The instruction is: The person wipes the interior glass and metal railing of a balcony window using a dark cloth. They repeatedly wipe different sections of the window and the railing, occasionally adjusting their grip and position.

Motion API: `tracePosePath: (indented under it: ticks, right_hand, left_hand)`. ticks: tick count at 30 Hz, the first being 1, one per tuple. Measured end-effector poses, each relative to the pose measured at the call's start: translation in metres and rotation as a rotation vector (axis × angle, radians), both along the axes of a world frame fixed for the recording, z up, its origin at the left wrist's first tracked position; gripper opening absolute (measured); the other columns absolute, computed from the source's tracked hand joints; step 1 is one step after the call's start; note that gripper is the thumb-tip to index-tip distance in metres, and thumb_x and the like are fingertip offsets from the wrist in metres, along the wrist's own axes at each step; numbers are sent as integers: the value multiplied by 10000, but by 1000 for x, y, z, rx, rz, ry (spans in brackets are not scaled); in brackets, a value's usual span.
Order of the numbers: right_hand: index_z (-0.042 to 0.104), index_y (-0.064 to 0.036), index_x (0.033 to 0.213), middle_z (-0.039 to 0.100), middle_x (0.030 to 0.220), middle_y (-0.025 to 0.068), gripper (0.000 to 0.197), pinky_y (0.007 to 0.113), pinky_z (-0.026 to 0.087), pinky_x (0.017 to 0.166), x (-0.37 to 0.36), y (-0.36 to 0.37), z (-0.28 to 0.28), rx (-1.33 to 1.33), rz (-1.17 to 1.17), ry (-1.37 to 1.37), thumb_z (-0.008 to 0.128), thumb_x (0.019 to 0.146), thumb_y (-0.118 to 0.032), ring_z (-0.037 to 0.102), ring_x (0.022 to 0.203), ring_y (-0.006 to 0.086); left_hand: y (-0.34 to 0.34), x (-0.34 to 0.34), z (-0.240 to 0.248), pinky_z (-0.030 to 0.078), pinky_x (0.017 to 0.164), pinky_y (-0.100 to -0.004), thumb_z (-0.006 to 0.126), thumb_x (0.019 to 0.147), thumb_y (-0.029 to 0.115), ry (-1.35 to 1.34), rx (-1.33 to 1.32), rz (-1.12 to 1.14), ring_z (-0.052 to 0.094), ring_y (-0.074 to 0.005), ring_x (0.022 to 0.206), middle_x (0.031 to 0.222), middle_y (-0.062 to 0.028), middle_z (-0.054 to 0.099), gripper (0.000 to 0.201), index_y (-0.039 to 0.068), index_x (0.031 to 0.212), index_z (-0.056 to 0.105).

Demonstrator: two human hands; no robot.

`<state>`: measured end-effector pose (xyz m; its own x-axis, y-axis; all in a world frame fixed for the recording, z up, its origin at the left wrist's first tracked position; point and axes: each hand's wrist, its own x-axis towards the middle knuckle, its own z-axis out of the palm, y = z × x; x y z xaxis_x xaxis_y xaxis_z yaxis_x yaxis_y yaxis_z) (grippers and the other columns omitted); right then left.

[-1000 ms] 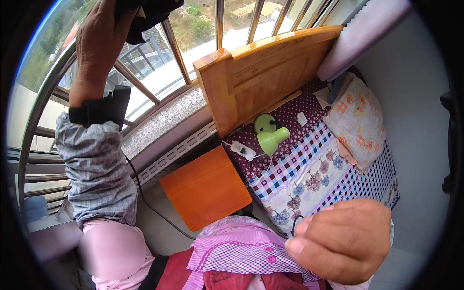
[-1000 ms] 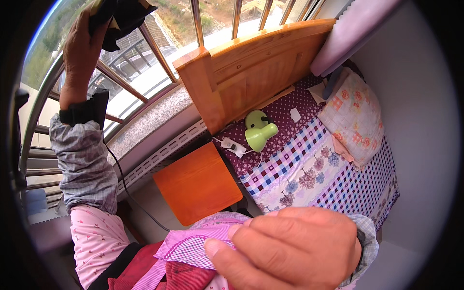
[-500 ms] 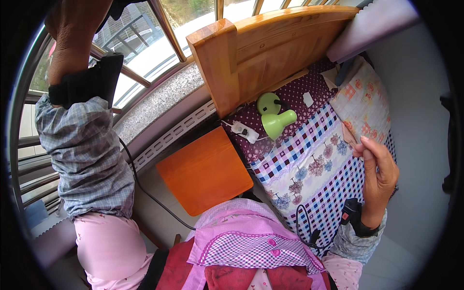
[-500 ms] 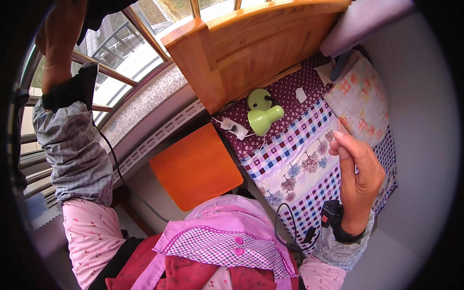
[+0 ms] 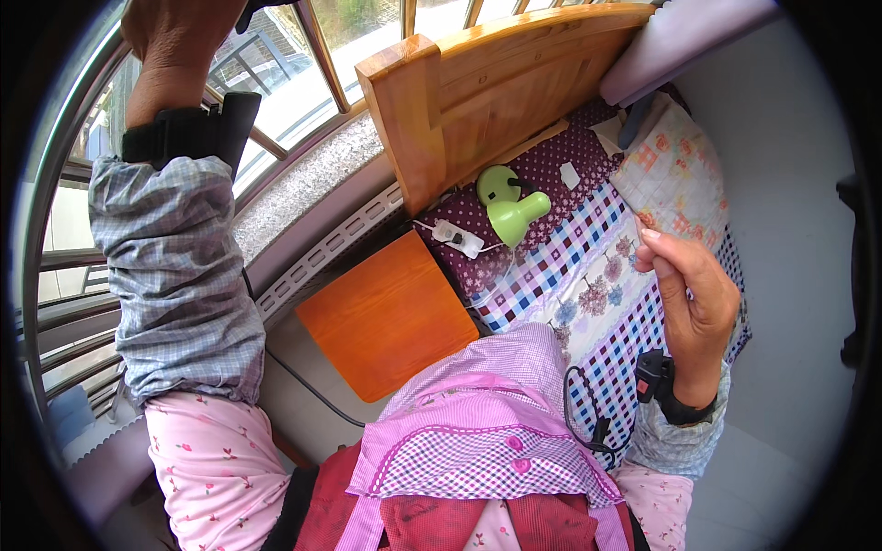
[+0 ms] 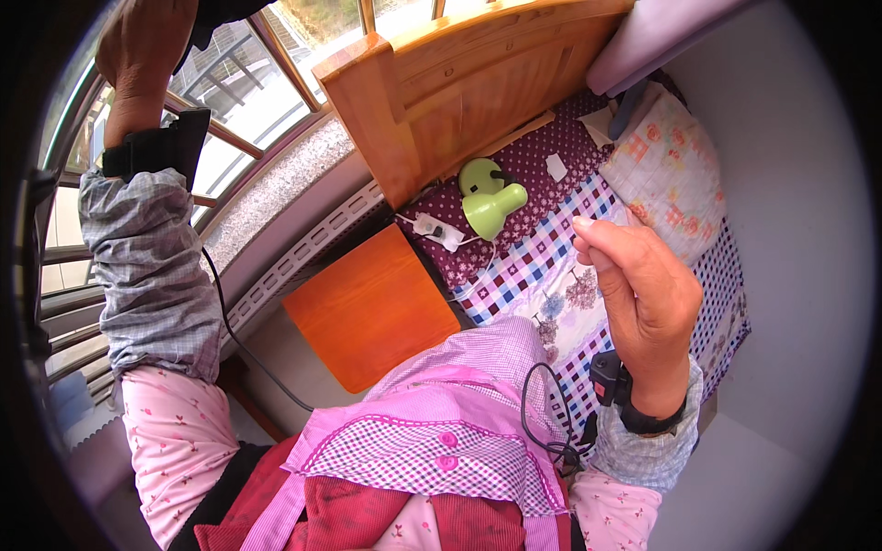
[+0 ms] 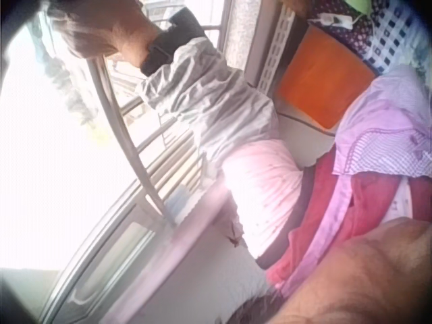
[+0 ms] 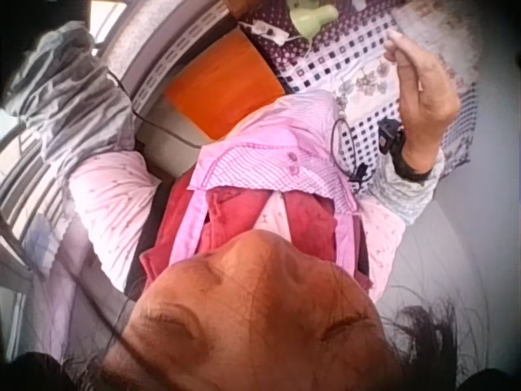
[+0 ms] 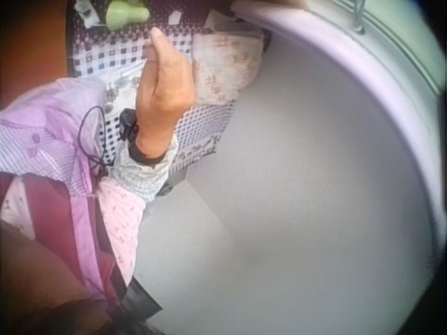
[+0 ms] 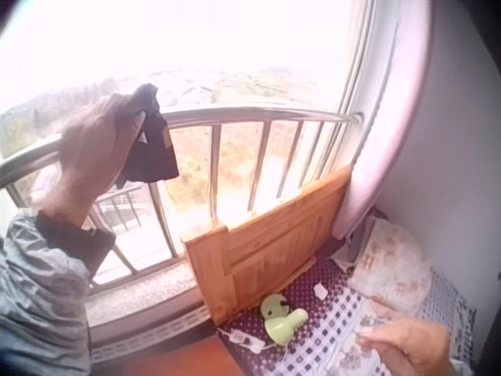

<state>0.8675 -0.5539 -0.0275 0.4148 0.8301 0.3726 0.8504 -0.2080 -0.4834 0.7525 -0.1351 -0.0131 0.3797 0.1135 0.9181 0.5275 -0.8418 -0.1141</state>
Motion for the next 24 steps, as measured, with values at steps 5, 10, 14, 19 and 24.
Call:
tracePosePath:
  ticks: [5,10,14,19,24]
  right_hand:
    - [694,17,1100,708,883,117,194,271,550,710,-4,3,7,-41,-15,84,656,912,46,694,791,187]
    - [699,5,1112,707,893,102,181,261,548,713,5,34,12,134,179,195,639,941,16,690,788,161]
    - [701,-12,1116,710,902,106,209,263,553,708,24,82,17,132,413,277,666,914,29,696,784,171]
    - [677,-42,1109,692,907,132,259,347,547,682,62,139,13,205,724,100,707,858,16,684,803,293]
    - [684,-49,1136,695,916,124,234,327,553,731,108,164,10,257,837,218,675,904,-21,699,844,270]
  left_hand:
    - [-2,-6,3,503,767,-474,633,927,286,28,-161,22,657,-370,857,927,-149,680,232,93,1054,636]
    - [3,-13,2,503,817,-463,690,886,304,70,-306,-29,655,-361,923,990,-144,677,311,119,1119,601]
    - [6,-13,7,489,828,-439,608,947,487,136,-285,81,661,-285,956,961,-60,659,345,167,1078,621]
    - [1,-10,11,464,844,-439,585,966,459,132,-390,126,641,-309,968,1005,-72,657,364,129,1117,618]
    - [-4,-8,22,457,862,-452,583,967,459,146,-486,184,642,-323,985,1031,-92,677,371,128,1125,638]
